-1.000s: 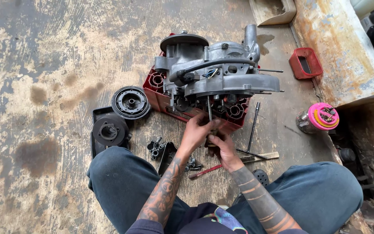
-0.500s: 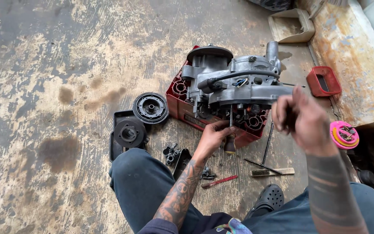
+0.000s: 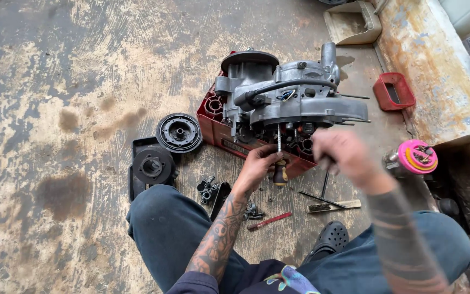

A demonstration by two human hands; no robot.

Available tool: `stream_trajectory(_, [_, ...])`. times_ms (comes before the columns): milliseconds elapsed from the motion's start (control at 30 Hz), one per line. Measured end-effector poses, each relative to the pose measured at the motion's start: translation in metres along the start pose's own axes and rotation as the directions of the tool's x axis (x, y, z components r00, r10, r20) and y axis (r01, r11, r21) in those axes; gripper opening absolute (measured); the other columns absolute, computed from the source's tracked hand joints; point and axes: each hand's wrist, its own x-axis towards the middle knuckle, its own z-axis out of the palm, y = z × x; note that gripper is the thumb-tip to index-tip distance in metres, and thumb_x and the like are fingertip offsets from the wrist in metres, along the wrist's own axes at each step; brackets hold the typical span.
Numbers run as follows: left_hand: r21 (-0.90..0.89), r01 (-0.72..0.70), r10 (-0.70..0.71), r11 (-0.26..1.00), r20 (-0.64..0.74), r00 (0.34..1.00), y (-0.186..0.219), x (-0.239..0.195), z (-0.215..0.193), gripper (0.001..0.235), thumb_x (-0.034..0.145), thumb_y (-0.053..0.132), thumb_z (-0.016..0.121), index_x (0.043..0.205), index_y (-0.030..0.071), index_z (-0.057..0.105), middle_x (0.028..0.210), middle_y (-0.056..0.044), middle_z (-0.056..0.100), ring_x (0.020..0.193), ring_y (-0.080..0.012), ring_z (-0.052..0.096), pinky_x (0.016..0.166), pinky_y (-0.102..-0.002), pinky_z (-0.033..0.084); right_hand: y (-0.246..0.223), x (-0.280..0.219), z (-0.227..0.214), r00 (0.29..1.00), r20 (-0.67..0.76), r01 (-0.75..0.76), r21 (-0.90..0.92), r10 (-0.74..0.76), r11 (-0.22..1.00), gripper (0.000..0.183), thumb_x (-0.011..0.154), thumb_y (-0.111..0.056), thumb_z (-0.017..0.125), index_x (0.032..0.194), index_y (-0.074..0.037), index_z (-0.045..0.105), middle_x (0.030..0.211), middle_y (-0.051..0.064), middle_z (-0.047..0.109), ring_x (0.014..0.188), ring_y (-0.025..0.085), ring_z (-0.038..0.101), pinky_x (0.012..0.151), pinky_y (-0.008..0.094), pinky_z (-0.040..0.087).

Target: Repairing a motorcycle engine by disassembling components and using hand tools to remove fasteners.

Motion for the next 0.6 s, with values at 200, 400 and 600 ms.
stream_trajectory(200, [-0.094,-0.022,0.025,0.995,0.032,0.999,-0.026,0.015,-0.008,0.039,0.096,0.007,0.073,0.132,-0.007,0.065,0.113,-0.021,0.07,0.099,-0.0249,0.071,0.079,-0.035,0.063,0.106,-0.004,0.055,0.975,0.123,-0.171,-0.1,0.182,0.98,0.062,0.103,-0.054,0.051,0.122,0.004,0.061,0.09,0.023,0.071,0.077,0.03,0.073,0.057,0.036,0.057])
stream_trajectory(400, [-0.129,-0.027,0.033,0.991,0.044,0.998,-0.02,0.009,-0.002,0.038,0.097,0.005,0.067,0.133,-0.004,0.065,0.114,-0.019,0.07,0.102,-0.024,0.07,0.083,-0.037,0.062,0.144,-0.01,0.088,0.933,0.248,-0.352,0.472,0.261,0.808,0.044,0.099,-0.033,0.063,0.117,0.007,0.062,0.093,0.023,0.072,0.078,0.034,0.075,0.058,0.037,0.058])
stream_trajectory(600, [0.127,-0.063,0.056,0.99,0.06,0.997,0.006,-0.005,0.0,0.041,0.091,0.02,0.081,0.127,0.003,0.071,0.102,-0.015,0.072,0.097,-0.021,0.065,0.08,-0.038,0.059,0.077,0.0,0.083,0.998,0.029,-0.057,0.195,0.052,0.979,0.027,0.085,-0.022,0.085,0.087,0.001,0.071,0.071,0.012,0.071,0.062,0.021,0.07,0.046,0.031,0.056])
